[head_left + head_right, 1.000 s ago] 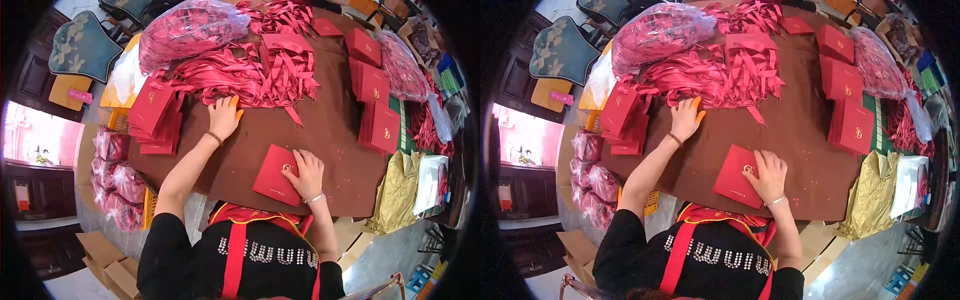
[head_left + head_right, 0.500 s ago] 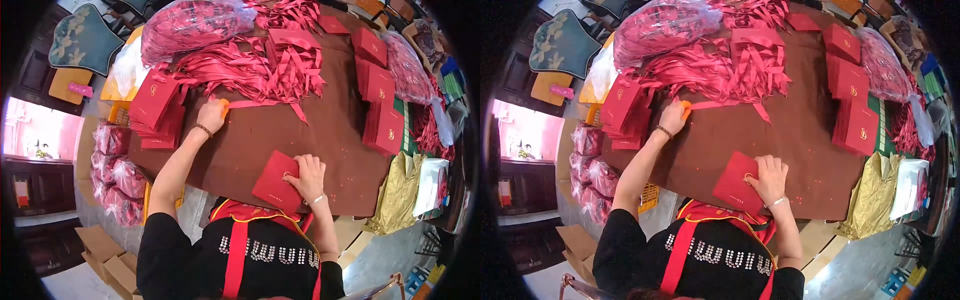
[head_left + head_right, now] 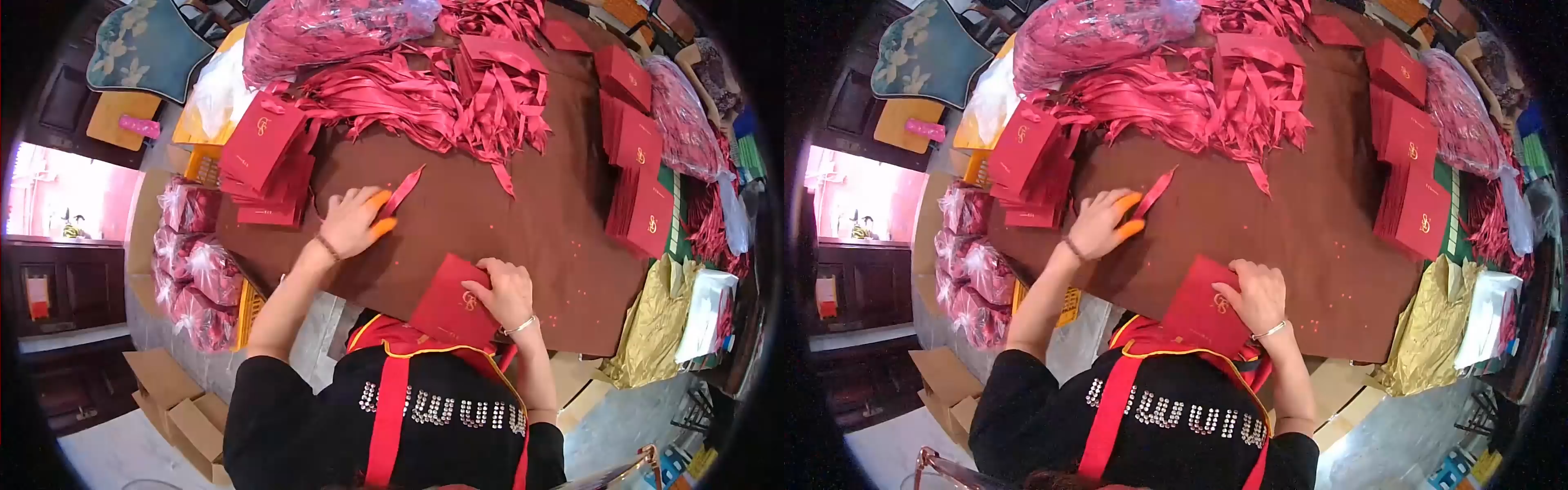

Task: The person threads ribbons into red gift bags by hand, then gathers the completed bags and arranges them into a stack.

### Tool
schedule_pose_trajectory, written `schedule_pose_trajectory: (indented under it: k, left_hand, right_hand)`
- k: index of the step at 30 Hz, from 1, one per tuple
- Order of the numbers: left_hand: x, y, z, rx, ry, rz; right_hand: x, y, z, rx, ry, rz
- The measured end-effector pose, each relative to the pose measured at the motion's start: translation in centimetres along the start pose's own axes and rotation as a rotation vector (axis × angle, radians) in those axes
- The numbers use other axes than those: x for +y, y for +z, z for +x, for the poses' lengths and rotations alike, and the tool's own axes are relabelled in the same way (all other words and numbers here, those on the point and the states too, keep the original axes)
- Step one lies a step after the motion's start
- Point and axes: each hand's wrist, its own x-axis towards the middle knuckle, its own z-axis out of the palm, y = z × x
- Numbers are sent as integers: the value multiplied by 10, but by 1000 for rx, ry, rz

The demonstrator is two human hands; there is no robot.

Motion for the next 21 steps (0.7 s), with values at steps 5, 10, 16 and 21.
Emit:
schedule_pose_trajectory:
  k: [5, 10, 16, 21]
  left_hand:
    - [22, 56, 58, 412, -120, -5]
    - [23, 66, 70, 484, -1, 1]
    - [66, 22, 17, 20, 7, -641]
    - [91, 29, -19, -223, 0, -705]
  right_hand:
    - [-2, -4, -9, -91, 141, 262]
    - [-3, -8, -18, -125, 258, 426]
    - [5, -3, -17, -235, 341, 745]
    - [12, 7, -17, -347, 454, 920]
